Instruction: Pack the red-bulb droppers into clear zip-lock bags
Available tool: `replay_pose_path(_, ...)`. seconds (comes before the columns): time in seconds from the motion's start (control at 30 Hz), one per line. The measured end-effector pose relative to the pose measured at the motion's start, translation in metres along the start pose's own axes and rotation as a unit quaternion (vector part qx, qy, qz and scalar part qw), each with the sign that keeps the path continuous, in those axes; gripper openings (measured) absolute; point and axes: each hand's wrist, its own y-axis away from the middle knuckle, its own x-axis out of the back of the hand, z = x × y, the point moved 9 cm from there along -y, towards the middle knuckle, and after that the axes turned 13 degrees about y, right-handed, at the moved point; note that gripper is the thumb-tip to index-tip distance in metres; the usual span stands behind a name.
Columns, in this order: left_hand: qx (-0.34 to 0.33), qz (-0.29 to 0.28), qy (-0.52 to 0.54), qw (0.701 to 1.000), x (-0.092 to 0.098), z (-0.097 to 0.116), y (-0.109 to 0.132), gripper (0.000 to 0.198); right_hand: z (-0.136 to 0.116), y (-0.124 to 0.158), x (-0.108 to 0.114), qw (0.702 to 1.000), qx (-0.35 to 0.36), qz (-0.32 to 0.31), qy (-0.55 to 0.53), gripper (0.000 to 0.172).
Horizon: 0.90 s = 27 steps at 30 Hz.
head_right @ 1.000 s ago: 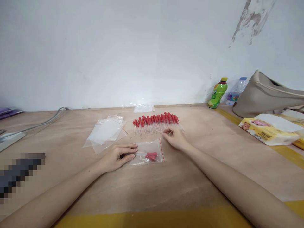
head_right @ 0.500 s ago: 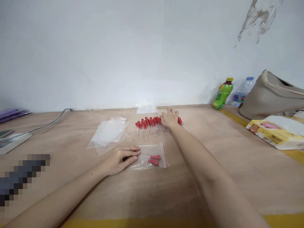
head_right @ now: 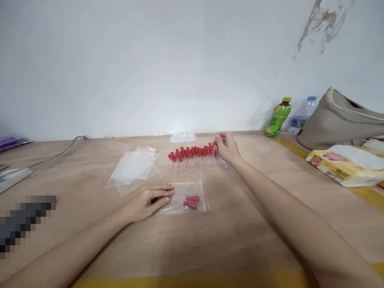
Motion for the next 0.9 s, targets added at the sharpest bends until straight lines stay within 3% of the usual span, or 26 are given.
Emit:
replay_pose_path(0.07,0.002,-0.003,-0.003,1.000,0.000,0.000,-0.001,0.029,0.014,0.029,0.019,0.996,-0.051,0.038,-0.065,0.027)
replay_pose_path(0.17,0.001,-0.008,-0.012,1.000,0.000,0.002,-0.001,0.029,0.035,0.071,0.021,0.981,-0.130,0.023,-0.142,0.035)
replay_pose_path(0.3,-0.013,-0.018,-0.028,0.999,0.000,0.006,0.001,0.031,0.042,0.104,0.003,0.955,-0.198,-0.019,-0.221,0.036)
replay_pose_path(0.43,-0.002,-0.009,-0.044,0.999,0.001,0.006,0.004,0.038,0.033,0.118,-0.021,0.942,-0.217,-0.130,-0.221,0.035)
replay_pose_path(0.53,0.019,0.003,-0.036,0.999,0.003,0.004,0.004,0.049,0.025,0.121,-0.029,0.958,-0.149,-0.222,-0.108,0.030)
replay_pose_path(0.6,0.015,0.001,-0.033,0.999,0.002,0.006,0.003,0.049,0.020,0.120,-0.029,0.965,-0.081,-0.249,-0.017,0.025)
replay_pose_path(0.73,-0.003,-0.001,-0.047,0.999,0.001,0.011,-0.001,0.043,0.010,0.117,-0.031,0.963,0.033,-0.238,0.124,0.017)
replay_pose_path(0.9,-0.028,-0.006,-0.062,0.998,-0.003,0.013,-0.008,0.038,0.002,0.113,-0.042,0.959,0.116,-0.188,0.178,0.013)
